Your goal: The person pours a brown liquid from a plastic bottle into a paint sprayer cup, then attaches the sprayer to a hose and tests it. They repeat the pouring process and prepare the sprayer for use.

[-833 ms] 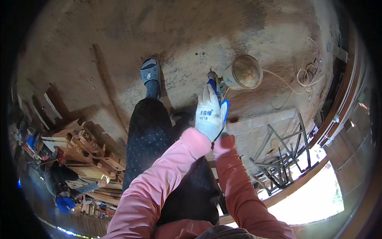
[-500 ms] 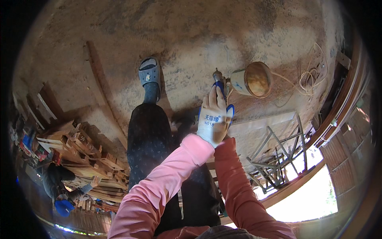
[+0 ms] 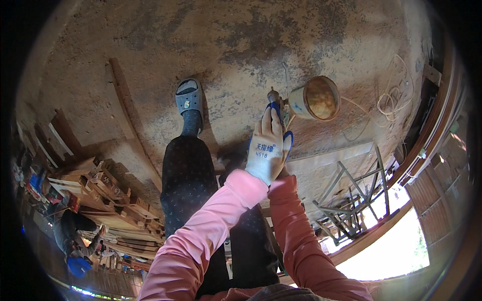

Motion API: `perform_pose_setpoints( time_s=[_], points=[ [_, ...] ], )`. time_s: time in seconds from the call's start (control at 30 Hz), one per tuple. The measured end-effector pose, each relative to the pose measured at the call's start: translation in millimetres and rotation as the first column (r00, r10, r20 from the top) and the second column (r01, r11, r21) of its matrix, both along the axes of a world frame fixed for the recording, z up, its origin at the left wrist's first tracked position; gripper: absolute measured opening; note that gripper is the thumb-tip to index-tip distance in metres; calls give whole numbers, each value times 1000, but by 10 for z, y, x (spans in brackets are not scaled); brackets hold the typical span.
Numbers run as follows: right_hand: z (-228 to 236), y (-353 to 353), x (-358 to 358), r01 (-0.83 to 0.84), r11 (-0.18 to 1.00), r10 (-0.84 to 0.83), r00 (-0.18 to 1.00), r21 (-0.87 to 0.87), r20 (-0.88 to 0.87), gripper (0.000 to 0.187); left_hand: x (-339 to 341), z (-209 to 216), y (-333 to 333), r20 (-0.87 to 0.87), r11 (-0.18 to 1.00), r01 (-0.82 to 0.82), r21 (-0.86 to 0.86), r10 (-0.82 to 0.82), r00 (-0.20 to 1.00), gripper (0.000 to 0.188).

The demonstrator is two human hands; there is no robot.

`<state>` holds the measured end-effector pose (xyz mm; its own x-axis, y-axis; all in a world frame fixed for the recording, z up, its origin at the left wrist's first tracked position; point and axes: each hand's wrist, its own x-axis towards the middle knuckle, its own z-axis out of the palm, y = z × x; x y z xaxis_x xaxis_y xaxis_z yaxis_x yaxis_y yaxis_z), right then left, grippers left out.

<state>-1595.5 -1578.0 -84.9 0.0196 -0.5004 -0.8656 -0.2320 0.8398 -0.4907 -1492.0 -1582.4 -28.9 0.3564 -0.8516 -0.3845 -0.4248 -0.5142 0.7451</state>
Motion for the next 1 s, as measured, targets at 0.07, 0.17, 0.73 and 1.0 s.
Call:
perform_pose_setpoints(
  time_s=[0.07, 0.17, 0.73, 1.0],
  points=[
    [-52, -25, -14, -24, 1000, 24, 999, -6, -23, 28, 31, 28, -6, -45, 1000, 6, 10, -6, 999, 70],
    [-184, -109, -26, -86, 996, 84, 993, -22, -78, 27, 79, 109, 5, -32, 998, 55, 27, -55, 998, 69],
    [-1288, -1164, 867, -225, 955, 190, 964, -195, -185, 17, 344, 47, 194, -49, 994, -79, 78, 83, 995, 66],
    [-1283, -1182, 850, -197, 964, 169, 973, -177, -159, 23, 448, 46, 194, -73, 992, -109, 68, 114, 991, 64]
  ],
)
